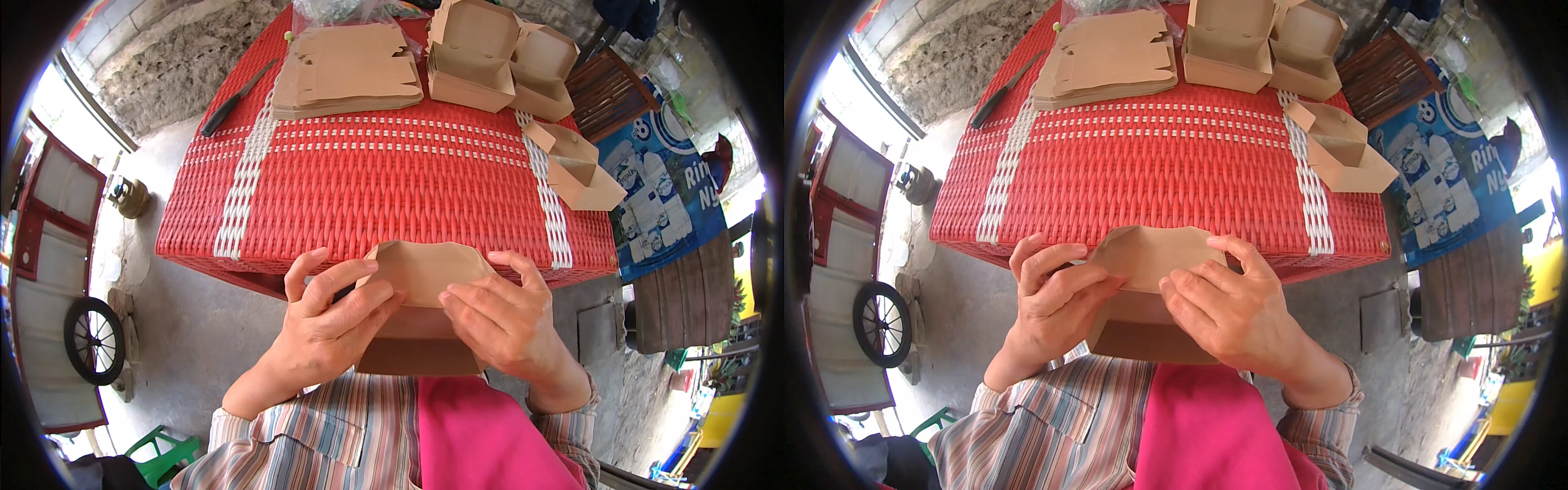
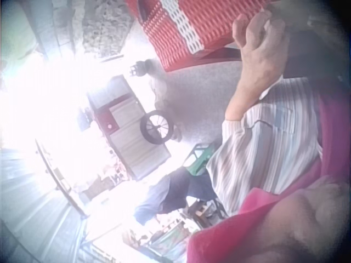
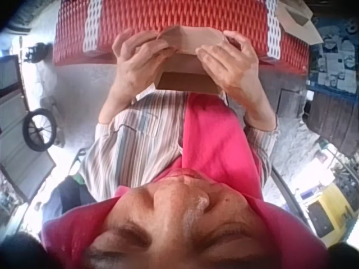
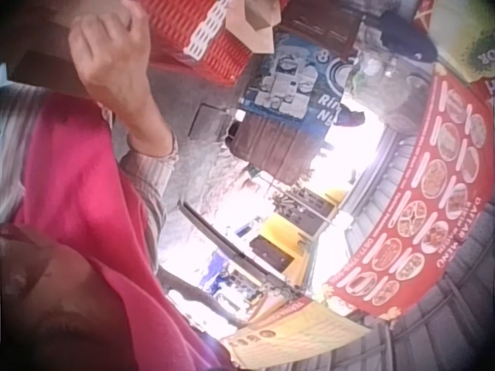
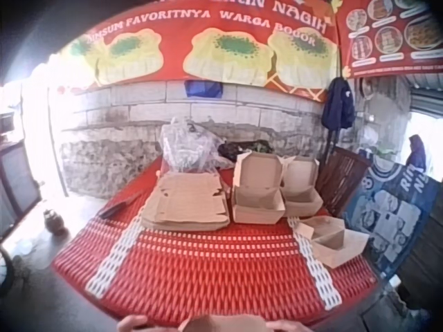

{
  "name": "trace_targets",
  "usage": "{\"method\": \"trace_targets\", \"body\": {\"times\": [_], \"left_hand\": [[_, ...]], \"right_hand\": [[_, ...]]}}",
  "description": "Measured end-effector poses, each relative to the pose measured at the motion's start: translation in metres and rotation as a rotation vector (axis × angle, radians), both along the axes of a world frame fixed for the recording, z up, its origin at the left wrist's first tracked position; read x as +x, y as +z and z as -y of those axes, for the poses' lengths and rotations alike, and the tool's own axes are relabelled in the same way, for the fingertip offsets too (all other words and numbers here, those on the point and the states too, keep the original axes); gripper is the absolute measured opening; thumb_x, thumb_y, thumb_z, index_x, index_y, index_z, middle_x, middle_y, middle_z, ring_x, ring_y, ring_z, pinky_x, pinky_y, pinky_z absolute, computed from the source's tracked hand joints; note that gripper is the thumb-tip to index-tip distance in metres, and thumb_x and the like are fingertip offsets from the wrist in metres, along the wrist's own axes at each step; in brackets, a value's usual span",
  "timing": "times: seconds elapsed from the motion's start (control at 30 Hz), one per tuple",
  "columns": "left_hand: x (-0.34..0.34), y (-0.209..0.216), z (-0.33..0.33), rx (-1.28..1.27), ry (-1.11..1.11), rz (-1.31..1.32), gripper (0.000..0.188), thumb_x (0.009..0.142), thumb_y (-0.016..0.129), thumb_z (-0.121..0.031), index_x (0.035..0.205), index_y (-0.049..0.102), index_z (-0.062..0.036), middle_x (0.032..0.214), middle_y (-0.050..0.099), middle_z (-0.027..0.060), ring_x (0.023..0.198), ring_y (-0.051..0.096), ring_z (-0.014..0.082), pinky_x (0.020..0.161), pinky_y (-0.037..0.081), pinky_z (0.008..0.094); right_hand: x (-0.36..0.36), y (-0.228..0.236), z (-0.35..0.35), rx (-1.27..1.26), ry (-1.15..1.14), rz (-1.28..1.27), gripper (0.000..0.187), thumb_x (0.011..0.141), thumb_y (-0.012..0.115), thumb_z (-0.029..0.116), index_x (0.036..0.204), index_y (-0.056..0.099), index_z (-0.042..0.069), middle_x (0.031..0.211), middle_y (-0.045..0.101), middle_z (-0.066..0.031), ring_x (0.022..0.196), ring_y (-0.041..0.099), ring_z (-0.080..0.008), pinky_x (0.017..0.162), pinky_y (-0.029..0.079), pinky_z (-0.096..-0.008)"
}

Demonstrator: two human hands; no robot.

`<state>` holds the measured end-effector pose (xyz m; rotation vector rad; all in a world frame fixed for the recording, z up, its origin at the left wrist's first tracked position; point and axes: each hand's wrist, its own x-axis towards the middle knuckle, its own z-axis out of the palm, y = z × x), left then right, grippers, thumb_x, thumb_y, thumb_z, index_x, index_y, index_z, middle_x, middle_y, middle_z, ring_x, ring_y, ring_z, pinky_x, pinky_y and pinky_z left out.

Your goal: The person assembles small cardboard boxes by hand on a red woven table. They fold flat cardboard pieces along pre-scored lines, tuck flaps into slots, and secure the structure to form finished boxes. The person handles multiple units sequentially, placing completed boxes on the table.

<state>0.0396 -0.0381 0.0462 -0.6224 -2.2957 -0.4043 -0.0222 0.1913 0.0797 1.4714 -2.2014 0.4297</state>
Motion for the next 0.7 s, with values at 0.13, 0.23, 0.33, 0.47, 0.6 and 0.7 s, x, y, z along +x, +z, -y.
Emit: {"method": "trace_targets", "body": {"times": [0.13,0.23,0.33,0.47,0.6,0.7], "left_hand": [[-0.005,-0.003,0.002,-0.005,0.007,-0.059,0.017,0.066,0.080,-0.016,0.082,0.074,-0.0140,0.099,0.061,-0.0087,0.106,0.056,0.0167,0.106,0.030,0.0461],[-0.007,0.007,0.003,0.012,0.025,-0.017,0.018,0.064,0.082,-0.016,0.079,0.073,-0.0143,0.095,0.061,-0.0081,0.102,0.056,0.0165,0.107,0.029,0.0467],[-0.004,0.009,0.007,-0.001,0.058,-0.002,0.021,0.060,0.083,-0.015,0.078,0.073,-0.0151,0.090,0.059,-0.0072,0.100,0.056,0.0160,0.108,0.028,0.0471],[-0.002,0.005,0.010,0.038,0.156,-0.079,0.017,0.060,0.083,-0.014,0.075,0.073,-0.0140,0.088,0.058,-0.0083,0.099,0.056,0.0154,0.108,0.027,0.0472],[-0.006,0.004,0.015,0.116,0.109,-0.176,0.035,0.066,0.085,-0.020,0.096,0.069,-0.0107,0.113,0.054,0.0018,0.105,0.055,0.0219,0.107,0.031,0.0472],[-0.018,-0.011,0.008,0.678,0.007,-0.098,0.068,0.075,0.083,-0.024,0.130,0.047,-0.0109,0.132,0.042,0.0140,0.110,0.054,0.0276,0.104,0.037,0.0468]], "right_hand": [[-0.001,0.002,0.000,-0.013,-0.013,-0.008,0.014,0.076,0.068,0.010,0.089,0.069,0.004,0.084,0.062,-0.0007,0.079,0.061,-0.0140,0.091,0.047,-0.0427],[-0.001,0.000,-0.004,-0.007,-0.049,-0.003,0.018,0.075,0.074,0.011,0.092,0.070,0.008,0.087,0.064,0.0013,0.081,0.062,-0.0147,0.093,0.043,-0.0433],[-0.001,0.002,-0.003,-0.019,-0.073,0.049,0.022,0.073,0.077,0.013,0.094,0.071,0.010,0.086,0.064,0.0029,0.085,0.062,-0.0146,0.097,0.039,-0.0440],[-0.004,0.004,-0.003,-0.116,-0.143,0.047,0.012,0.079,0.072,0.011,0.090,0.070,0.007,0.080,0.059,0.0021,0.087,0.060,-0.0134,0.099,0.038,-0.0466],[-0.008,0.003,-0.010,-0.121,-0.152,-0.079,0.017,0.074,0.075,0.012,0.090,0.072,0.010,0.080,0.060,0.0036,0.092,0.061,-0.0138,0.107,0.029,-0.0491],[-0.016,0.001,-0.013,-0.179,-0.202,-0.191,0.026,0.067,0.079,0.013,0.092,0.074,0.013,0.082,0.063,0.0033,0.097,0.061,-0.0144,0.111,0.024,-0.0497]]}}
